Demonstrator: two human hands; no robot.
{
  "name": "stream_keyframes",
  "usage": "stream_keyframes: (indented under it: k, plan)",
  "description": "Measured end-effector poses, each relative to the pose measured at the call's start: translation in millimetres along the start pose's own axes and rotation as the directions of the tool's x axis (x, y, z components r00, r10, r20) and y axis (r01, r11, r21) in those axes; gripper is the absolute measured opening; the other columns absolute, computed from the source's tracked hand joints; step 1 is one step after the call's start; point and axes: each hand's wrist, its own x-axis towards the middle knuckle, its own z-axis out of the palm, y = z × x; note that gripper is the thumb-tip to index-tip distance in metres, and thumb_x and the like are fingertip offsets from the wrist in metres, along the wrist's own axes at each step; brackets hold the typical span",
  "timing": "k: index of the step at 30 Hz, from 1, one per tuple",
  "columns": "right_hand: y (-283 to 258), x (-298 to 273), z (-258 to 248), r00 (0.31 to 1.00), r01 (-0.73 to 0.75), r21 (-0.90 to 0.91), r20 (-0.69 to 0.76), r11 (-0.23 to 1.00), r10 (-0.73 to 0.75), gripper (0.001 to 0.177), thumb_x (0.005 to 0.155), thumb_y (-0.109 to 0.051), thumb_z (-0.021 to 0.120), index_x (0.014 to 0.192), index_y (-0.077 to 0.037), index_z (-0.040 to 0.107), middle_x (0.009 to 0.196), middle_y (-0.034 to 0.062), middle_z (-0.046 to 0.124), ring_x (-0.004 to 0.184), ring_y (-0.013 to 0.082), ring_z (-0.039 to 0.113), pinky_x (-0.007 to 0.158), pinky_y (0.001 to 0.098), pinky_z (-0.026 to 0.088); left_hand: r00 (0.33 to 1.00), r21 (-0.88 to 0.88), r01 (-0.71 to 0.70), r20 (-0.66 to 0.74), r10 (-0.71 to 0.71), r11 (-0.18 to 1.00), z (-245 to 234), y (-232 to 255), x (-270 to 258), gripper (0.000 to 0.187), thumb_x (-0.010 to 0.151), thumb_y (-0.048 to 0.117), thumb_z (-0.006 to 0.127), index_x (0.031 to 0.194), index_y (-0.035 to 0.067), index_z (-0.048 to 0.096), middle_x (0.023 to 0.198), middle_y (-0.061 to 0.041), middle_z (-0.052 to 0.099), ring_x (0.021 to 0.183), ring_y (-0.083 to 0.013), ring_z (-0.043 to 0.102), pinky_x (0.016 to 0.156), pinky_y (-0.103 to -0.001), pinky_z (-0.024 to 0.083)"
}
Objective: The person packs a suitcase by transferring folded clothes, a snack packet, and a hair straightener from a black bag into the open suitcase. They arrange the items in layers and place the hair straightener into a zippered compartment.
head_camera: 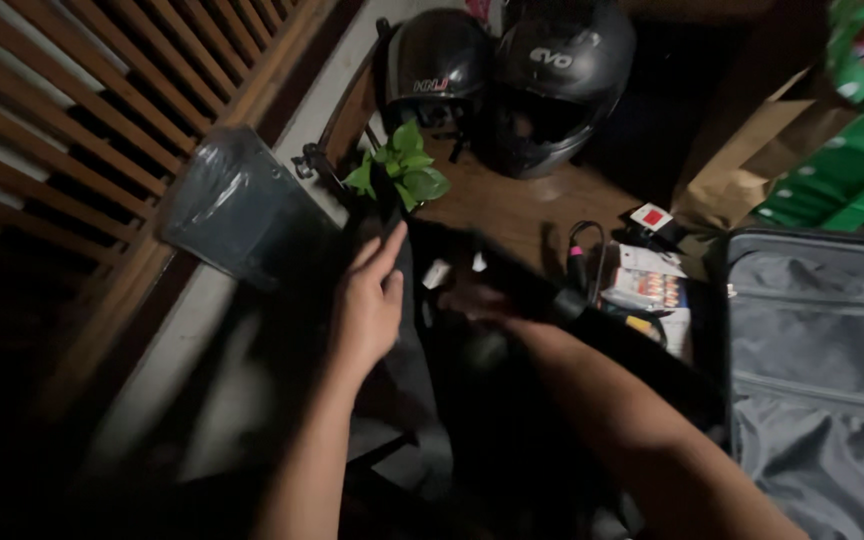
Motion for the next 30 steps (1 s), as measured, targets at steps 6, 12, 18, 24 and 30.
stream_keyframes:
  k: [6, 12, 18, 24, 30]
  plan:
    - [-84, -122, -93, 0.991, 0.085, 0.460, 0.049, 0.884, -0.121, 0.062, 0.071, -0.004, 0.076, 0.128, -0.001, 0.052, 0.102, 0.0065, 0.061, 0.087, 0.0151, 0.059, 0.075, 0.0321, 0.054, 0.994, -0.075, -0.098, -0.061, 0.093, 0.992, 3, -31, 32, 0.063, 0.089, -0.005, 0.064, 0.149, 0.012, 0.054, 0.139, -0.021, 0.062, 0.128, -0.0371, 0.062, 0.106, -0.038, 0.049]
    - [-73, -235, -213, 0.973, 0.119, 0.795, 0.026, 0.595, -0.229, 0.067, 0.066, -0.001, 0.076, 0.129, -0.005, 0.054, 0.105, 0.0063, 0.065, 0.088, 0.0144, 0.063, 0.074, 0.0303, 0.055, 0.993, 0.075, -0.111, 0.053, 0.107, 0.991, 3, -31, 24, 0.063, 0.089, -0.002, 0.066, 0.149, 0.011, 0.054, 0.140, -0.023, 0.060, 0.125, -0.0395, 0.060, 0.100, -0.039, 0.049]
    - [48, -243, -285, 0.880, 0.246, 0.620, -0.465, 0.745, 0.096, 0.043, 0.078, 0.000, 0.075, 0.119, 0.000, 0.060, 0.103, 0.0110, 0.065, 0.084, 0.0218, 0.059, 0.066, 0.0368, 0.045, 0.997, 0.172, -0.068, 0.038, 0.063, 0.983, -15, -32, 2, 0.064, 0.090, 0.000, 0.067, 0.151, 0.010, 0.053, 0.140, -0.025, 0.059, 0.129, -0.0407, 0.058, 0.104, -0.041, 0.047]
    - [174, -155, -171, 0.694, 0.115, 0.072, -0.719, 0.991, -0.028, 0.069, 0.061, -0.016, 0.097, 0.110, -0.005, 0.050, 0.103, 0.0138, 0.061, 0.097, 0.0304, 0.065, 0.086, 0.0426, 0.053, 0.982, 0.214, 0.175, 0.038, -0.188, 0.961, -27, 4, -9, 0.064, 0.093, 0.004, 0.064, 0.154, 0.017, 0.050, 0.151, -0.019, 0.053, 0.136, -0.0354, 0.052, 0.106, -0.041, 0.044]
    - [191, -138, -123, 0.813, -0.272, 0.013, -0.532, 0.962, 0.237, 0.082, 0.065, -0.027, 0.094, 0.128, -0.002, 0.047, 0.134, 0.0224, 0.046, 0.115, 0.0450, 0.059, 0.094, 0.0476, 0.051, 0.957, 0.206, 0.275, 0.029, -0.287, 0.939, -22, 30, -11, 0.064, 0.094, 0.005, 0.063, 0.155, 0.020, 0.049, 0.157, -0.018, 0.046, 0.142, -0.0332, 0.047, 0.110, -0.040, 0.042]
